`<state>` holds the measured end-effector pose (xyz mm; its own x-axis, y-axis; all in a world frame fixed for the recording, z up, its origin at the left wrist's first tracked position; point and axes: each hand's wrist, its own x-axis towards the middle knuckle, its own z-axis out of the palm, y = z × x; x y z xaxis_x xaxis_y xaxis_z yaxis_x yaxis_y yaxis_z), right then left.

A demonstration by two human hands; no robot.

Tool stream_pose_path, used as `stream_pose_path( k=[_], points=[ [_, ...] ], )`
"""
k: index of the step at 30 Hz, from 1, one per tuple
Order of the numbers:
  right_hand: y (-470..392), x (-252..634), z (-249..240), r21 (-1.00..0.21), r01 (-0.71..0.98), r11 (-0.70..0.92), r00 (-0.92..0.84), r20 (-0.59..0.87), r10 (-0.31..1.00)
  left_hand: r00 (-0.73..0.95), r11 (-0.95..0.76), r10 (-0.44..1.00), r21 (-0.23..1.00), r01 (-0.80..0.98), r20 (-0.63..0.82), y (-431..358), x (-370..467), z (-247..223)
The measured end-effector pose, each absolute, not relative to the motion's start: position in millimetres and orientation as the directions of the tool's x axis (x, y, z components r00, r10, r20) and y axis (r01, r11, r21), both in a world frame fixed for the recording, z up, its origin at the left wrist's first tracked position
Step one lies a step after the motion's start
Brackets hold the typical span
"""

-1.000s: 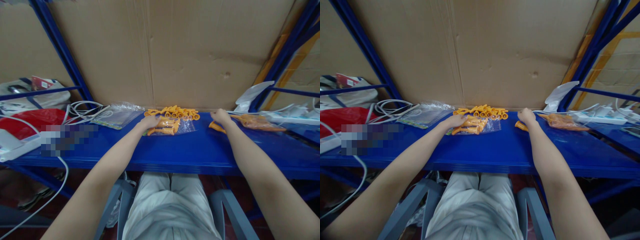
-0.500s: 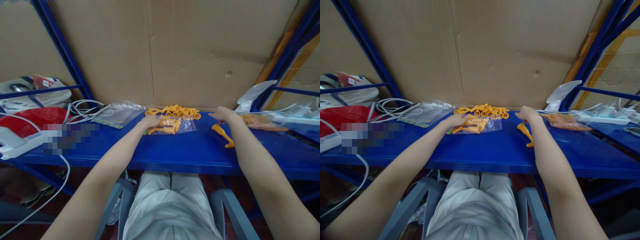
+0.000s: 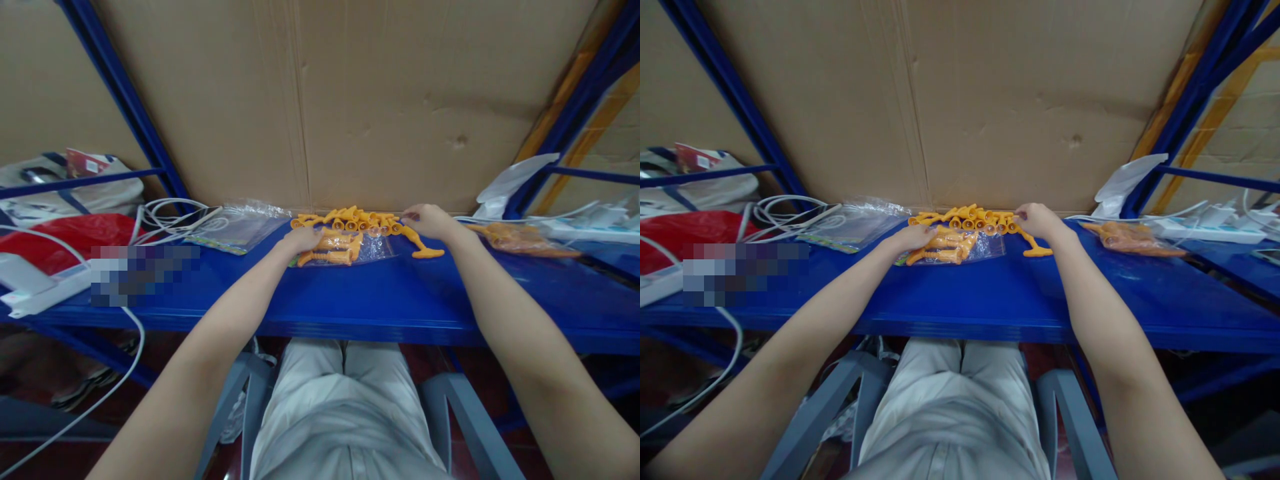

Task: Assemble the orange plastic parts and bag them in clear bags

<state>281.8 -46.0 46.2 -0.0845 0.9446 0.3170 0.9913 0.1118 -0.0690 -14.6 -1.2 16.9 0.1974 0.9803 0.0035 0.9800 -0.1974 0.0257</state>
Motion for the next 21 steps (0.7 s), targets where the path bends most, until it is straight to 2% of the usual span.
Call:
stream_pose_path(
  k=[2, 4, 8, 10, 13, 18, 21],
  points=[
    [-47, 282, 47, -0.046, 0.999, 0.018, -0.003, 0.309, 0.951, 0.199, -0.199, 0.98, 0.024, 0.98, 0.0, -2, -14, 17],
    [-47, 284, 47, -0.004, 0.996, -0.092, 0.09, 0.238, 0.967, 0.195, -0.195, 0.981, 0.013, 0.981, -0.002, -3, -13, 17],
    [-43, 292, 44, 0.032, 0.984, -0.175, 0.177, -0.066, 0.982, 0.163, -0.163, 0.986, -0.006, 0.987, 0.018, -6, -12, 19],
    [-41, 295, 42, 0.032, 0.985, -0.167, 0.17, -0.154, 0.973, 0.153, -0.153, 0.988, -0.007, 0.988, 0.028, -7, -12, 20],
    [-37, 297, 39, 0.062, 0.989, -0.137, 0.145, -0.151, 0.978, 0.153, -0.153, 0.988, 0.018, 0.988, 0.018, -6, -13, 21],
    [-29, 301, 34, 0.115, 0.985, -0.126, 0.13, -0.032, 0.991, 0.153, -0.151, 0.987, 0.058, 0.987, -0.039, -2, -15, 21],
    [-31, 303, 32, 0.103, 0.986, -0.127, 0.133, -0.049, 0.99, 0.16, -0.159, 0.987, 0.045, 0.986, -0.02, -1, -15, 20]
  ],
)
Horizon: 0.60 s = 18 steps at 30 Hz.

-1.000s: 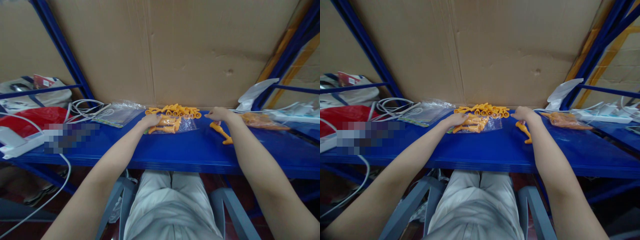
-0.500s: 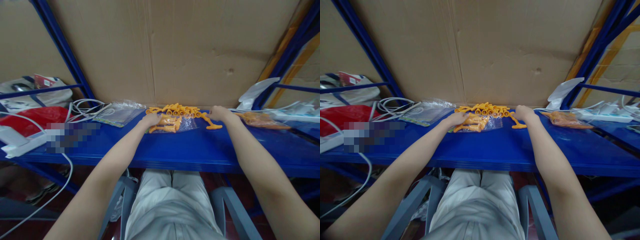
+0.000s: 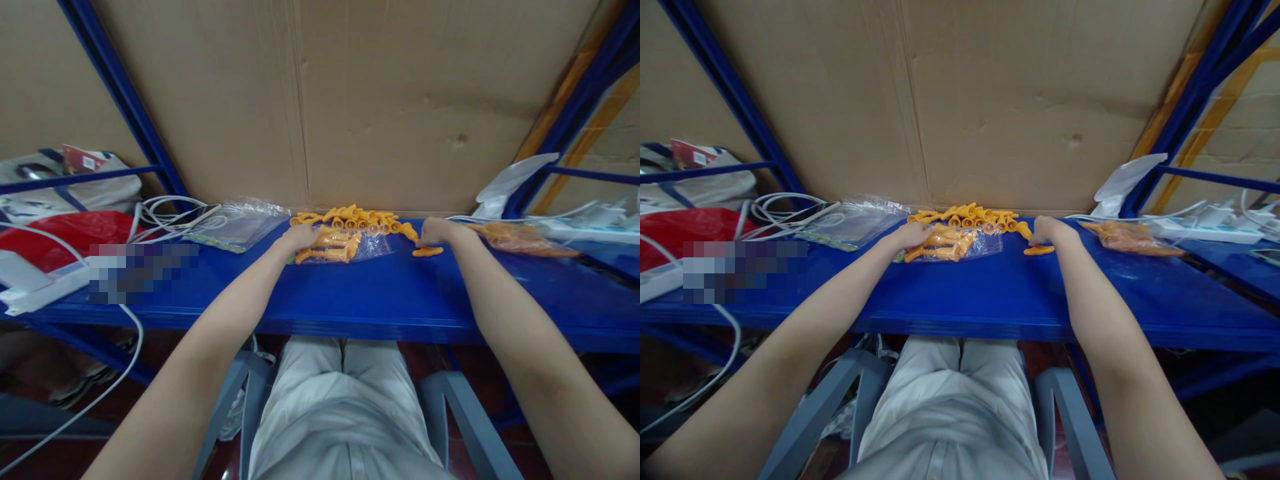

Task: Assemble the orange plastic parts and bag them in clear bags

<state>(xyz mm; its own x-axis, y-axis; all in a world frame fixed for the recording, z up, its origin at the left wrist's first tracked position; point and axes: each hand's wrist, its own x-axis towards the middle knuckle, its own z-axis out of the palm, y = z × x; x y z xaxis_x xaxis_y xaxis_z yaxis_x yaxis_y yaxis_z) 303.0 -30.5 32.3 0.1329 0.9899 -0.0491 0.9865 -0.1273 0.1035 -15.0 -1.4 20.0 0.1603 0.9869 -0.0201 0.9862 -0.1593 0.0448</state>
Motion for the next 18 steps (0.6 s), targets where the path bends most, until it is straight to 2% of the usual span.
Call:
stream_pose_path(
  k=[4, 7, 10, 12, 15, 18],
  points=[
    [-33, 304, 34, 0.122, 0.983, -0.135, 0.142, -0.052, 0.989, 0.155, -0.154, 0.988, 0.037, 0.987, -0.01, -3, -14, 21],
    [-34, 306, 40, 0.134, 0.975, -0.175, 0.169, 0.054, 0.984, 0.152, -0.15, 0.988, 0.05, 0.987, -0.036, -5, -14, 22],
    [-38, 308, 49, 0.097, 0.978, -0.186, 0.169, 0.163, 0.972, 0.152, -0.151, 0.988, 0.051, 0.987, -0.024, -5, -14, 22],
    [-44, 307, 55, 0.045, 0.988, -0.15, 0.139, 0.19, 0.972, 0.15, -0.149, 0.989, 0.048, 0.988, -0.012, -4, -14, 21],
    [-54, 302, 60, -0.061, 0.997, -0.045, 0.053, 0.152, 0.987, 0.149, -0.148, 0.989, 0.055, 0.987, -0.007, -3, -14, 20],
    [-60, 289, 60, -0.083, 0.995, 0.055, -0.044, 0.127, 0.991, 0.151, -0.149, 0.988, 0.071, 0.986, -0.018, -3, -15, 20]
  ],
)
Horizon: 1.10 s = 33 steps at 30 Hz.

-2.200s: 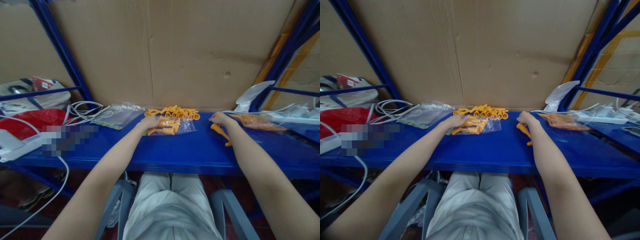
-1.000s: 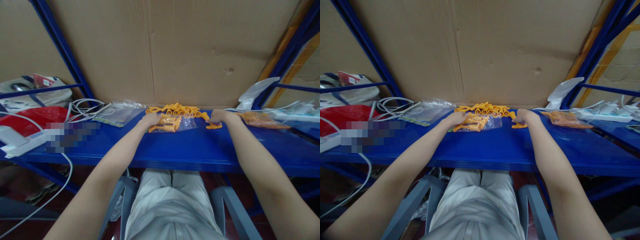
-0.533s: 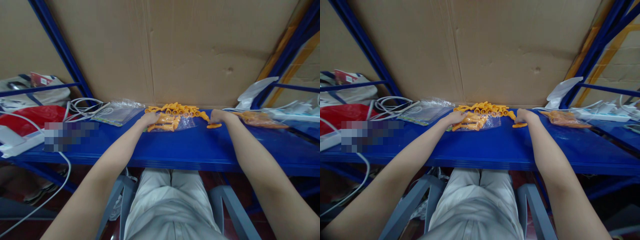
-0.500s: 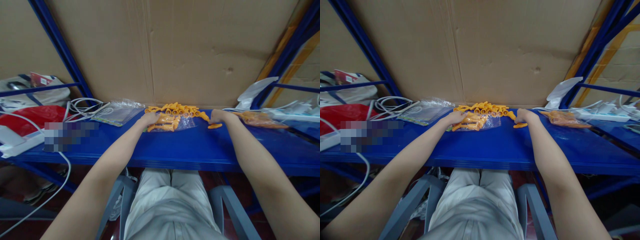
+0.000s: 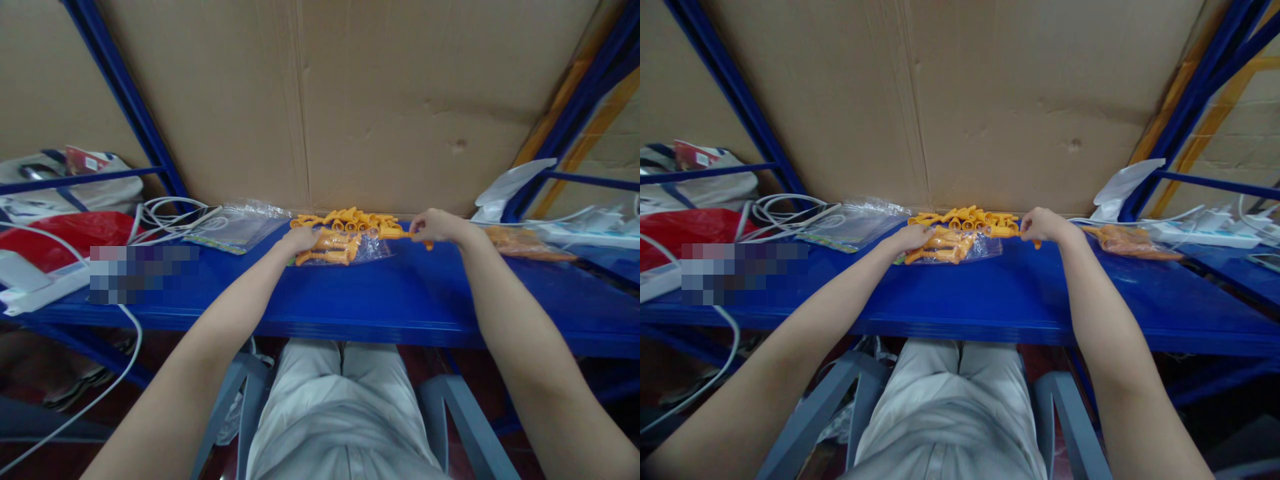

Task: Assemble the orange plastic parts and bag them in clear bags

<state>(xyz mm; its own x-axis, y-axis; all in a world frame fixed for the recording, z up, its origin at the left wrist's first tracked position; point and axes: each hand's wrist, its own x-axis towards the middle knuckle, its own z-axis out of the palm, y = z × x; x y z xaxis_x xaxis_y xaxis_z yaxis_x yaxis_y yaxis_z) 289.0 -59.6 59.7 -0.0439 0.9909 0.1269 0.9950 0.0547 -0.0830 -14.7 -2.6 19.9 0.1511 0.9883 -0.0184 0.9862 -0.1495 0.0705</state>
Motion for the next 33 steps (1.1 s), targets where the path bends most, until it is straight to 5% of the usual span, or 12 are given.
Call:
stream_pose_path(
  k=[10, 16, 33],
  points=[
    [-58, 253, 45, -0.093, 0.956, 0.28, -0.26, 0.181, 0.948, 0.151, -0.15, 0.988, 0.065, 0.987, -0.012, -5, -14, 21],
    [-55, 265, 46, -0.269, 0.909, 0.318, -0.28, 0.171, 0.945, 0.178, -0.179, 0.984, 0.045, 0.983, 0.018, -5, -15, 20],
    [-8, 254, -7, -0.439, 0.598, 0.67, -0.449, 0.509, 0.734, 0.175, -0.174, 0.985, 0.124, 0.977, 0.004, -9, -14, 22]
  ],
)
